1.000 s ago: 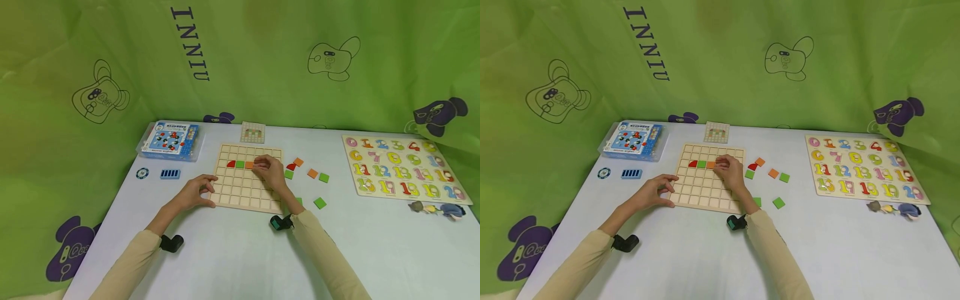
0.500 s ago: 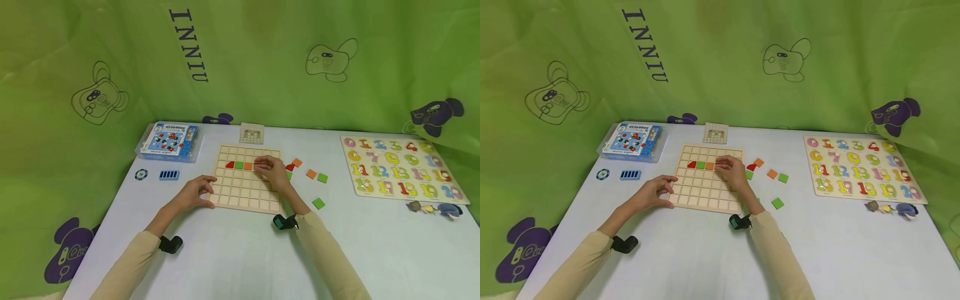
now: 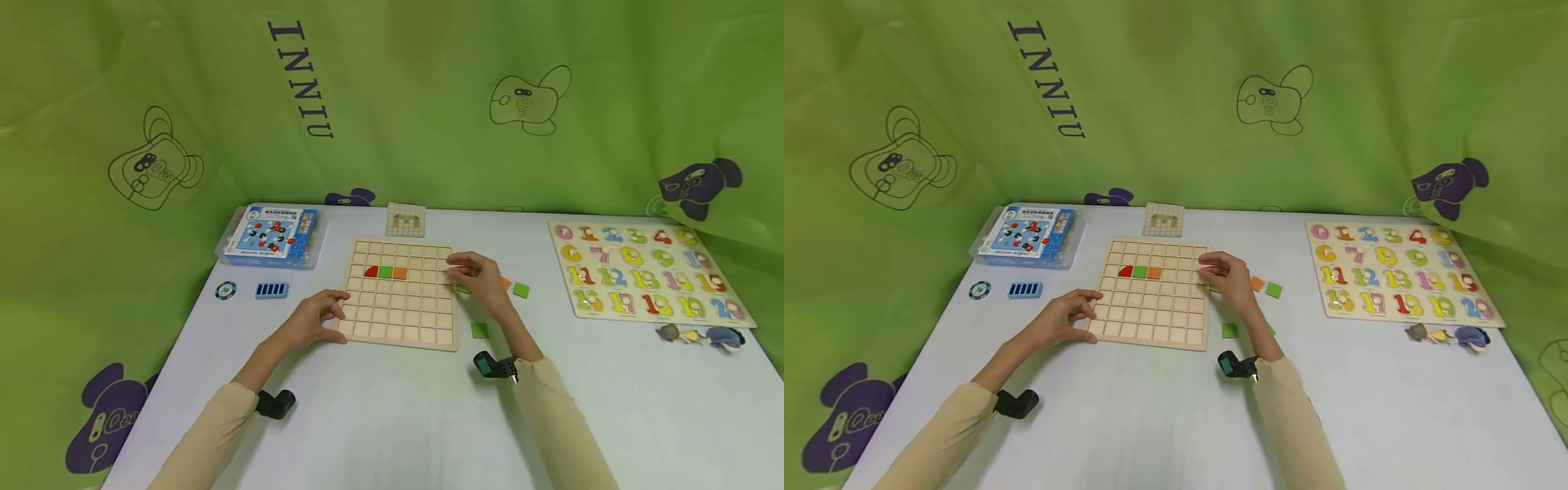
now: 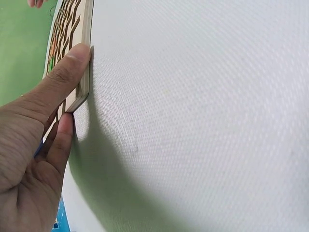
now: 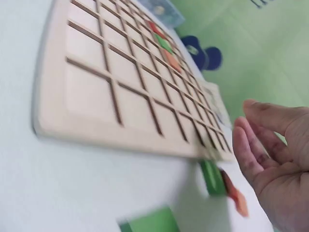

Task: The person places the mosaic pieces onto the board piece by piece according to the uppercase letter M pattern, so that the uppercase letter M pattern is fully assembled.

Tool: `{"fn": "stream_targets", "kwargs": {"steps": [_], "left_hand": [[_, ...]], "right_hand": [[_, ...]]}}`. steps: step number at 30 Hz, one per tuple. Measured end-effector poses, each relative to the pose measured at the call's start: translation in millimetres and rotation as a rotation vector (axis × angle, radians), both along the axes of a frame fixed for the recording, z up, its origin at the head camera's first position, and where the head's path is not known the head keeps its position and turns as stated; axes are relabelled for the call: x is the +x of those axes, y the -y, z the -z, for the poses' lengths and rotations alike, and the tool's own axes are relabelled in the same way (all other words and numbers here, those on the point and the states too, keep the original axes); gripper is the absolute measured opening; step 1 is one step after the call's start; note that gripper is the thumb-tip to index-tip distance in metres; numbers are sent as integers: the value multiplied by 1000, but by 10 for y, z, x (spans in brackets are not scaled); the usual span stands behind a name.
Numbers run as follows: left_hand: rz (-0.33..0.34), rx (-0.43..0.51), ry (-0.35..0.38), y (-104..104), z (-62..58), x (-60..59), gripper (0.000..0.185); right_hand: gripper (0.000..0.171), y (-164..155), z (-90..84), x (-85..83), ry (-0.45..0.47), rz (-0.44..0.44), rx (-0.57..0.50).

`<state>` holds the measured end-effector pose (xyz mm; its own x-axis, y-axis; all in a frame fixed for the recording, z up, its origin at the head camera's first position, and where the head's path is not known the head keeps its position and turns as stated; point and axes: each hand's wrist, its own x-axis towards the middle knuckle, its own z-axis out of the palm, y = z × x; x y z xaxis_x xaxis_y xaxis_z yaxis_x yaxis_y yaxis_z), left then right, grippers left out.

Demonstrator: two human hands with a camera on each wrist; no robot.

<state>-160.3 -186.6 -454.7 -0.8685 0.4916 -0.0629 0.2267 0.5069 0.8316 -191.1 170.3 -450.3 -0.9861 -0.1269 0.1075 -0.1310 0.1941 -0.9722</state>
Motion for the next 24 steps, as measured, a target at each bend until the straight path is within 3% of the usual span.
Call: {"fn": "stream_targets", "kwargs": {"steps": [8,14,20,24], "left_hand": [[0,0,-4,-10,-22,6,33],[8,14,-4,-6,-22,14,33],[9,11,0,-3,-22,15,33],[9,9,-3,-4,-34,20,32]], "right_hand": [[29,-467,-75,167,-82,93,90],[29,-862,-37,331,-100,94,150],[30,-1156,24,506,-59,24,213],[31,-1307,59,591,31,-108,200]]}}
